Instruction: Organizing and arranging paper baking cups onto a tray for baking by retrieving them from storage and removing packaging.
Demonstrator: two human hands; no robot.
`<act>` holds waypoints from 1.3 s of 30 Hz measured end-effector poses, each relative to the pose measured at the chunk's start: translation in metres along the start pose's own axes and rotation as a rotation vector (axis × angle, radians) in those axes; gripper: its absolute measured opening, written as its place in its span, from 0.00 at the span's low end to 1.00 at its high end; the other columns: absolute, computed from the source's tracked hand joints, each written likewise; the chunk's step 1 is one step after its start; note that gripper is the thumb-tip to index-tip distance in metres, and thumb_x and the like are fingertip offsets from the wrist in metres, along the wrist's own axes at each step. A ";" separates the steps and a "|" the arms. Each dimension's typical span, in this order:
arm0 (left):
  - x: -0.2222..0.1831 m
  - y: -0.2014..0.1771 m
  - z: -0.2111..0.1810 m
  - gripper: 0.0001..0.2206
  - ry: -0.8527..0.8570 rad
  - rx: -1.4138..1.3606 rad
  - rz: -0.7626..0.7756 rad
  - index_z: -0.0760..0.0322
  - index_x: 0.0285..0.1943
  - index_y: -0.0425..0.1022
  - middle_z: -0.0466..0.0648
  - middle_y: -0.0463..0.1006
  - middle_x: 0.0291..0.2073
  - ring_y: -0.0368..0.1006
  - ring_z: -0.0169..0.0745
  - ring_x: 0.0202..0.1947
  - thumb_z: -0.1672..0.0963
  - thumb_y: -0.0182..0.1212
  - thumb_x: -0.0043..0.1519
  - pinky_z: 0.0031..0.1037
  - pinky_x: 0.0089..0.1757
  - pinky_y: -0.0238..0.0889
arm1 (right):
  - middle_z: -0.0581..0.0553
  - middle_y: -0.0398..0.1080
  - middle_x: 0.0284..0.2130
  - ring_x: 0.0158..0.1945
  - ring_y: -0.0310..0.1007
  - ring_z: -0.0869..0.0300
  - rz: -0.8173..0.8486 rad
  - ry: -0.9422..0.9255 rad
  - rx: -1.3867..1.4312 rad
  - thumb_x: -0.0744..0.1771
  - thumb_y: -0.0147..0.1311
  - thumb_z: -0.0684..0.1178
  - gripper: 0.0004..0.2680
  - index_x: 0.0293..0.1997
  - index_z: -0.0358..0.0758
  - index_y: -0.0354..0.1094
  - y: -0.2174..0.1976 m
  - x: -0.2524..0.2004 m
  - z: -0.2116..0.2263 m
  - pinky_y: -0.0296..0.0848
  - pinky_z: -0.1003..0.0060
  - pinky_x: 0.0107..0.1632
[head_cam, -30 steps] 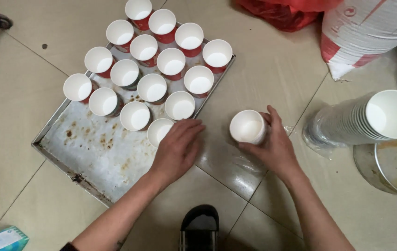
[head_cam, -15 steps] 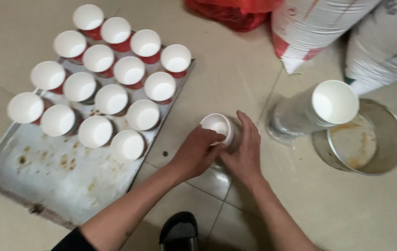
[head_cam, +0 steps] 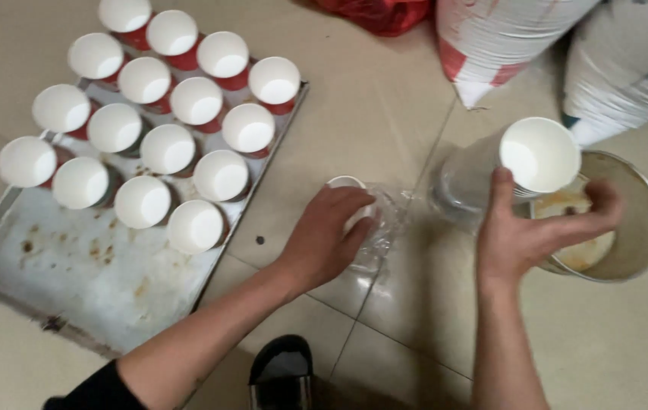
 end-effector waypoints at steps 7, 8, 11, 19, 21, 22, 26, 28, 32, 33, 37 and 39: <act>-0.019 0.006 -0.004 0.19 0.015 0.082 -0.013 0.67 0.71 0.75 0.58 0.76 0.71 0.76 0.61 0.68 0.57 0.62 0.71 0.44 0.63 0.71 | 0.08 0.78 0.57 0.51 0.82 0.25 0.398 -0.220 0.052 0.76 0.82 0.35 0.24 0.73 0.03 0.66 0.005 0.013 -0.020 0.80 0.40 0.53; -0.022 0.007 -0.003 0.20 0.000 0.083 0.015 0.67 0.73 0.72 0.60 0.73 0.73 0.75 0.63 0.69 0.57 0.61 0.72 0.45 0.63 0.71 | 0.13 0.81 0.56 0.50 0.85 0.31 0.410 -0.172 0.013 0.80 0.80 0.36 0.18 0.71 0.04 0.73 0.007 0.008 -0.029 0.82 0.45 0.48; -0.025 0.008 -0.001 0.21 -0.012 0.088 0.047 0.66 0.75 0.70 0.60 0.71 0.75 0.74 0.64 0.69 0.56 0.60 0.72 0.46 0.63 0.70 | 0.14 0.83 0.54 0.48 0.87 0.33 0.427 -0.131 -0.065 0.82 0.78 0.37 0.16 0.71 0.04 0.78 0.008 0.011 -0.029 0.85 0.49 0.40; -0.027 0.007 0.006 0.26 -0.133 0.007 0.052 0.68 0.77 0.67 0.59 0.67 0.79 0.73 0.62 0.71 0.52 0.60 0.72 0.45 0.62 0.70 | 0.13 0.84 0.56 0.49 0.88 0.33 0.275 -0.204 -0.072 0.83 0.81 0.33 0.15 0.71 0.03 0.79 -0.006 0.014 -0.024 0.87 0.50 0.45; -0.026 0.003 0.002 0.26 -0.097 -0.004 0.004 0.69 0.78 0.64 0.62 0.65 0.79 0.70 0.65 0.74 0.54 0.61 0.72 0.45 0.64 0.69 | 0.13 0.84 0.57 0.52 0.89 0.34 0.266 -0.218 0.059 0.87 0.69 0.29 0.08 0.73 0.02 0.80 -0.010 0.015 -0.013 0.89 0.53 0.47; -0.028 0.004 0.003 0.26 -0.098 -0.007 0.003 0.69 0.78 0.64 0.62 0.65 0.79 0.70 0.65 0.74 0.54 0.61 0.72 0.45 0.64 0.69 | 0.13 0.84 0.57 0.52 0.89 0.34 0.268 -0.220 0.057 0.87 0.69 0.29 0.08 0.73 0.02 0.80 -0.008 0.014 -0.017 0.89 0.53 0.47; -0.023 -0.005 0.000 0.27 -0.134 -0.019 0.019 0.70 0.78 0.63 0.65 0.64 0.79 0.66 0.67 0.76 0.53 0.60 0.73 0.47 0.67 0.65 | 0.12 0.77 0.57 0.53 0.85 0.29 0.186 -0.233 -0.006 0.79 0.82 0.28 0.19 0.72 0.06 0.68 -0.007 0.019 -0.006 0.85 0.44 0.52; -0.023 -0.001 -0.005 0.27 -0.150 -0.063 0.056 0.71 0.78 0.64 0.65 0.64 0.79 0.66 0.67 0.76 0.52 0.58 0.73 0.47 0.67 0.65 | 0.10 0.69 0.60 0.57 0.81 0.24 0.143 -0.235 -0.020 0.76 0.81 0.26 0.25 0.73 0.08 0.57 -0.015 0.027 0.001 0.84 0.37 0.60; -0.026 -0.002 -0.003 0.27 -0.200 -0.036 0.085 0.68 0.79 0.66 0.61 0.66 0.79 0.67 0.63 0.76 0.52 0.61 0.72 0.46 0.66 0.66 | 0.17 0.56 0.75 0.79 0.63 0.24 0.229 -0.095 0.051 0.74 0.78 0.37 0.34 0.83 0.27 0.44 -0.014 0.034 0.004 0.63 0.33 0.78; -0.027 -0.005 -0.001 0.27 -0.232 -0.013 0.103 0.67 0.79 0.67 0.60 0.65 0.80 0.67 0.63 0.76 0.52 0.62 0.71 0.46 0.65 0.67 | 0.18 0.55 0.77 0.80 0.62 0.24 0.262 -0.075 0.094 0.74 0.78 0.40 0.35 0.84 0.29 0.42 -0.011 0.034 0.005 0.63 0.34 0.79; -0.029 -0.002 0.007 0.27 -0.252 0.037 0.159 0.64 0.79 0.68 0.58 0.68 0.79 0.68 0.60 0.75 0.53 0.64 0.70 0.44 0.65 0.66 | 0.21 0.46 0.83 0.86 0.53 0.26 0.319 -0.017 0.157 0.72 0.79 0.42 0.41 0.86 0.30 0.36 0.000 0.025 -0.018 0.55 0.35 0.87; -0.031 -0.005 0.007 0.29 -0.273 0.098 0.296 0.63 0.81 0.66 0.59 0.82 0.62 0.80 0.61 0.59 0.52 0.65 0.70 0.46 0.54 0.74 | 0.16 0.42 0.84 0.88 0.52 0.23 0.347 0.004 0.223 0.75 0.80 0.51 0.45 0.88 0.40 0.26 0.007 0.017 -0.028 0.59 0.30 0.85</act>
Point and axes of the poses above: each hand's wrist, its own x-axis towards the middle knuckle, its own y-axis out of the palm, z = x × y, the point moved 5 cm from there along x, towards the middle knuckle
